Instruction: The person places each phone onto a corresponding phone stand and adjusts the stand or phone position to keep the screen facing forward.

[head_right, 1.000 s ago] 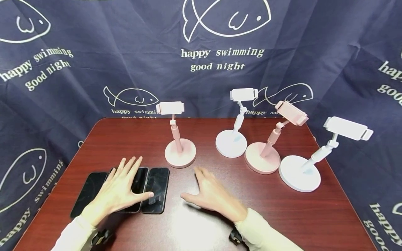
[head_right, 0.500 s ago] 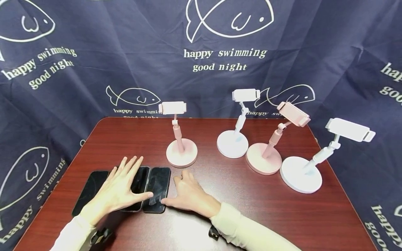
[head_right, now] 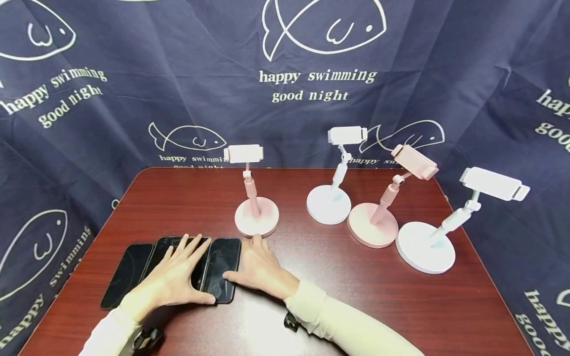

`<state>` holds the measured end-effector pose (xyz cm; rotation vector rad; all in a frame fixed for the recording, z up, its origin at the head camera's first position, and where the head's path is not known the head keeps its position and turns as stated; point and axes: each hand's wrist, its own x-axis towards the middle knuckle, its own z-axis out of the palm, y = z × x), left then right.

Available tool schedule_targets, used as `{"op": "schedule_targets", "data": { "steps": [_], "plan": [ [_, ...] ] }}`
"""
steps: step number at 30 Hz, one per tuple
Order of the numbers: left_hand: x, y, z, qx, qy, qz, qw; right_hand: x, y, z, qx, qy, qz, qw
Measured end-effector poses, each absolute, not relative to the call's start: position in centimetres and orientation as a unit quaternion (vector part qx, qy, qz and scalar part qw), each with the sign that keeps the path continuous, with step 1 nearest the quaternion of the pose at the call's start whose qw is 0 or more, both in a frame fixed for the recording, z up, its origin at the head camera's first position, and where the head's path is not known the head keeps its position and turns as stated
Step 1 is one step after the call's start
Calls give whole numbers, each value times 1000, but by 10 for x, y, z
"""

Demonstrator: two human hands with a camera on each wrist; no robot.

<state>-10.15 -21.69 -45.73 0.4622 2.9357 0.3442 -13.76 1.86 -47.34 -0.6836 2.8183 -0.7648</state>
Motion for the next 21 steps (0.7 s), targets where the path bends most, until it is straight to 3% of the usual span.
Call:
{"op": "schedule_targets", "data": {
  "steps": [10, 21],
  "plan": [
    [-101, -218, -463, 154, 978, 113, 88, -145, 15, -467, -207, 937, -269, 87],
    [-102, -217, -472, 193, 977, 84, 23, -153, 15, -469, -182, 925, -314, 116]
  ]
}}
